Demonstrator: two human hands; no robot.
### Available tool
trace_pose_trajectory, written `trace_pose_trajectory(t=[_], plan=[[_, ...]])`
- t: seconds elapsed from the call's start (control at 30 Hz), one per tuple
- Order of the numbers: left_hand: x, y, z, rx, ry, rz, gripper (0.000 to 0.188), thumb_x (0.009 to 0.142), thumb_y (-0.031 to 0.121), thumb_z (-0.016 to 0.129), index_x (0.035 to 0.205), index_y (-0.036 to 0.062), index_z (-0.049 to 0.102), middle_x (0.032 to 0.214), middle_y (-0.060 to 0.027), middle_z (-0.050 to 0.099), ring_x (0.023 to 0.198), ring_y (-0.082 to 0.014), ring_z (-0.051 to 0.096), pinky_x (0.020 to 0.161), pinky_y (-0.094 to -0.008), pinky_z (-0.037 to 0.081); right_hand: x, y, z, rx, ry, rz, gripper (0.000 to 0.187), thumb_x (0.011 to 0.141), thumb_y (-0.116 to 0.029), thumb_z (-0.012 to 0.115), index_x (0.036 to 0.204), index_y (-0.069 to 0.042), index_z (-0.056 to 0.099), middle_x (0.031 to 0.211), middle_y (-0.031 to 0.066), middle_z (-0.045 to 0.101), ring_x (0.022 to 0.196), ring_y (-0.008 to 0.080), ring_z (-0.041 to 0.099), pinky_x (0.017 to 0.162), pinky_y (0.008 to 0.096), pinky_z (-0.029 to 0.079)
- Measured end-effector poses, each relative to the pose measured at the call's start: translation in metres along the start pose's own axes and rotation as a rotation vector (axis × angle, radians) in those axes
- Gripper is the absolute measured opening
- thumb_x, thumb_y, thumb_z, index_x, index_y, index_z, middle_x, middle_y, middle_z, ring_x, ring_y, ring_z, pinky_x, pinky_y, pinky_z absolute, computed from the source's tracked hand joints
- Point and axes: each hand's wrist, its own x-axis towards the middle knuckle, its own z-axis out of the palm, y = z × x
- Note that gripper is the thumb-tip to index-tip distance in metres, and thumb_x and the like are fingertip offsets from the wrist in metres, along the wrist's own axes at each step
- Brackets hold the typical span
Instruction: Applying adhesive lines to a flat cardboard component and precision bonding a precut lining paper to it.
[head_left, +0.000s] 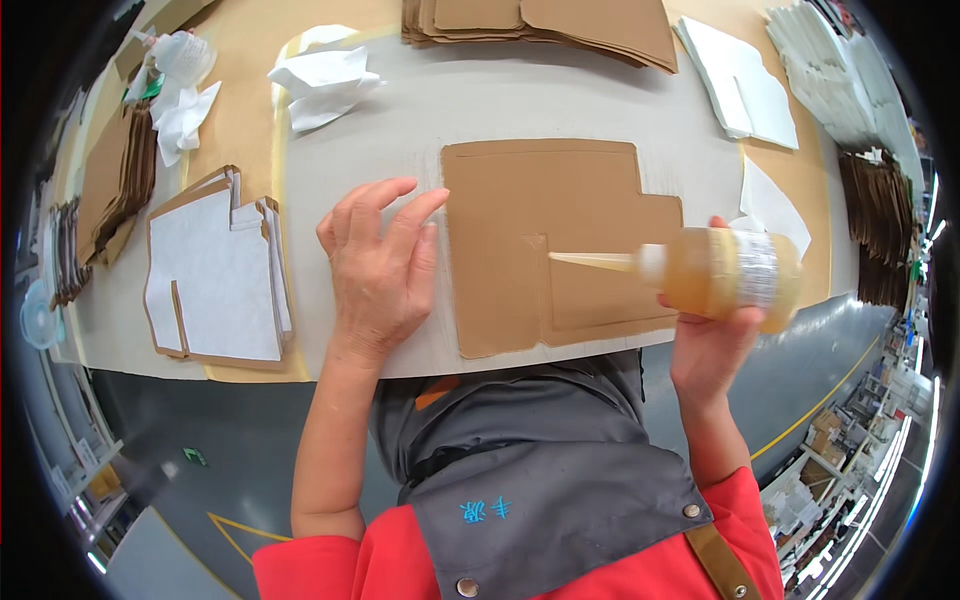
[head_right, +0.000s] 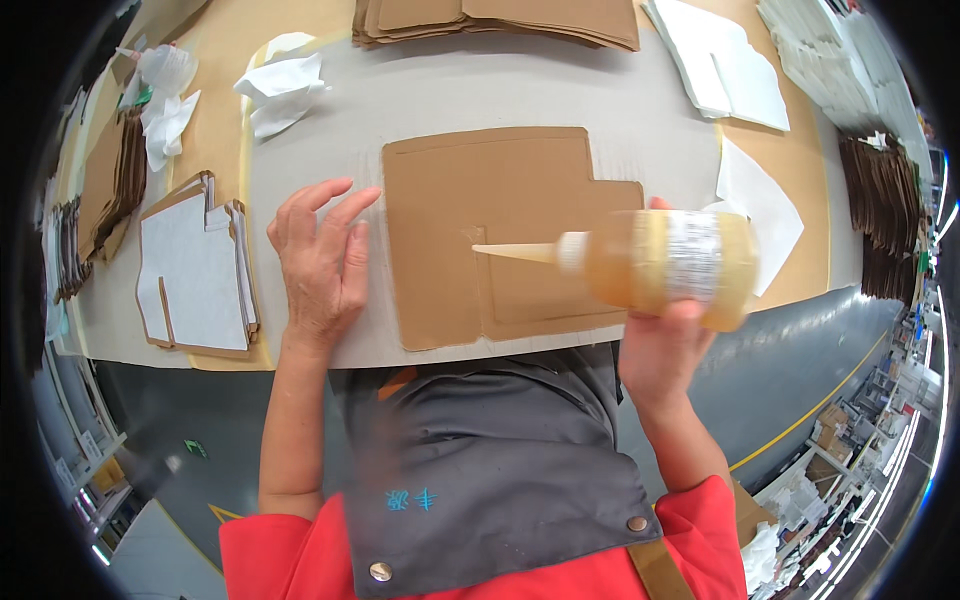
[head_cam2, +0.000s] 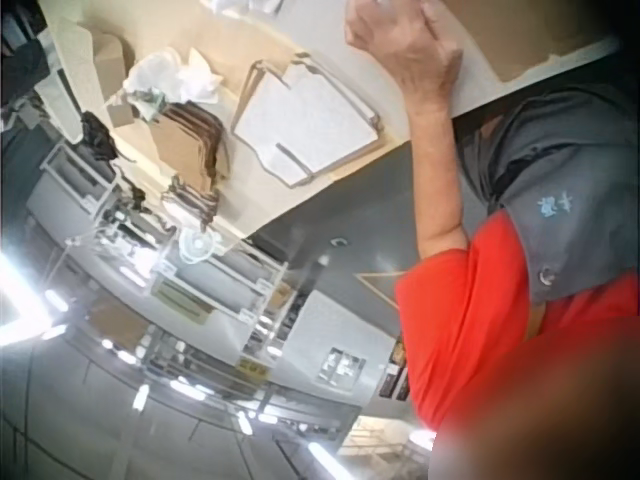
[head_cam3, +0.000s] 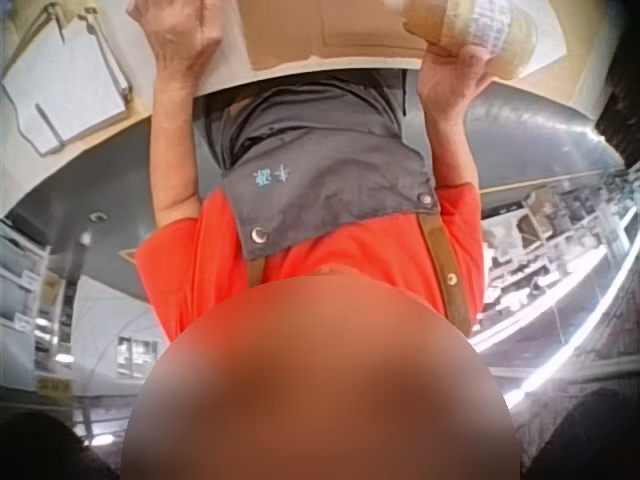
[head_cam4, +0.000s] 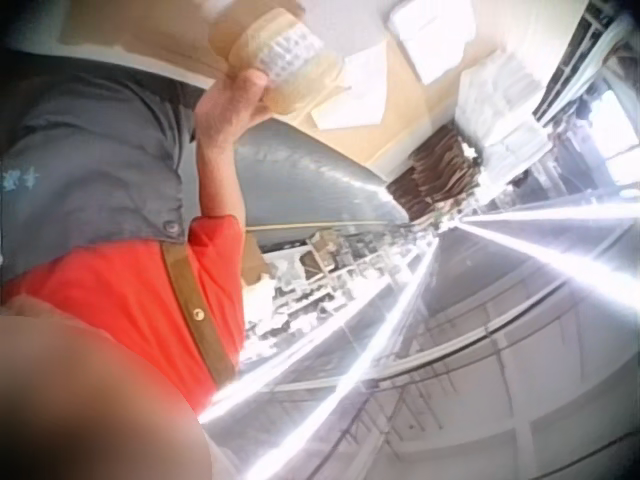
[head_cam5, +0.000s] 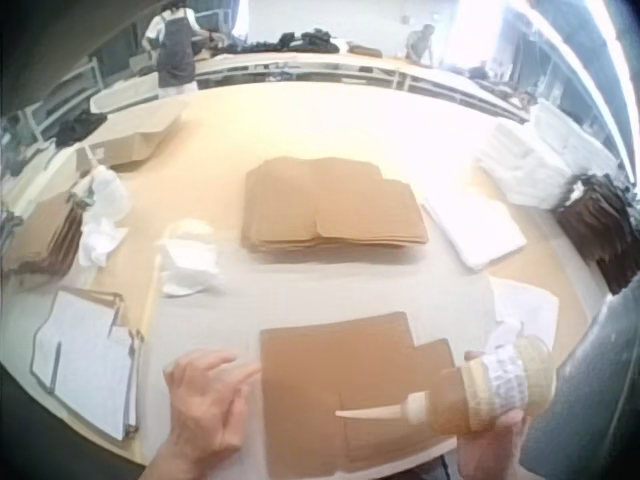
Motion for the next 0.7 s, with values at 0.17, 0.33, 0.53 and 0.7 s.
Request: trace_pose_trajectory(t=[0.17, 0.33, 0.53, 0.7], plan=[[0.002, -0.003, 0.000, -0.034, 0.023, -0.014, 0.030, 0.086, 0.010, 0.064, 0.115, 0.0152, 0.070, 0.121, -0.0042, 0.059, 0.116, -0.0238, 0.053, 0.101, -0.0383, 0.031, 0.010, 0.012, 0.016, -0.164, -0.186, 0.014, 0.095, 0.083, -0.055, 0.075, 0.153, -0.013, 0.026, 0.154, 0.0198, 0.038, 0.139, 0.0277, 0.043, 0.109, 0.0434, 0.046], [0.001, -0.005, 0.000, -0.047, 0.021, -0.018, 0.030, 0.086, 0.010, 0.064, 0.115, 0.0157, 0.070, 0.120, -0.0042, 0.059, 0.115, -0.0236, 0.053, 0.100, -0.0382, 0.031, 0.009, 0.016, 0.017, -0.168, -0.181, 0.020, 0.097, 0.081, -0.055, 0.077, 0.153, -0.012, 0.027, 0.153, 0.0200, 0.038, 0.142, 0.0287, 0.039, 0.116, 0.0455, 0.037], [0.001, -0.004, 0.001, -0.055, 0.026, -0.002, 0.031, 0.085, 0.010, 0.064, 0.115, 0.0157, 0.070, 0.120, -0.0043, 0.059, 0.114, -0.0231, 0.053, 0.098, -0.0377, 0.031, 0.000, 0.011, 0.011, -0.153, -0.155, 0.048, 0.097, 0.079, -0.052, 0.080, 0.151, -0.010, 0.030, 0.148, 0.0220, 0.043, 0.138, 0.0293, 0.042, 0.114, 0.0448, 0.038], [0.001, -0.004, 0.001, -0.037, 0.036, 0.009, 0.031, 0.084, 0.009, 0.064, 0.114, 0.0152, 0.070, 0.120, -0.0043, 0.059, 0.114, -0.0229, 0.053, 0.098, -0.0377, 0.031, -0.008, 0.007, 0.007, -0.140, -0.141, 0.037, 0.099, 0.076, -0.050, 0.085, 0.147, -0.006, 0.032, 0.141, 0.0239, 0.050, 0.133, 0.0305, 0.048, 0.110, 0.0442, 0.041]])
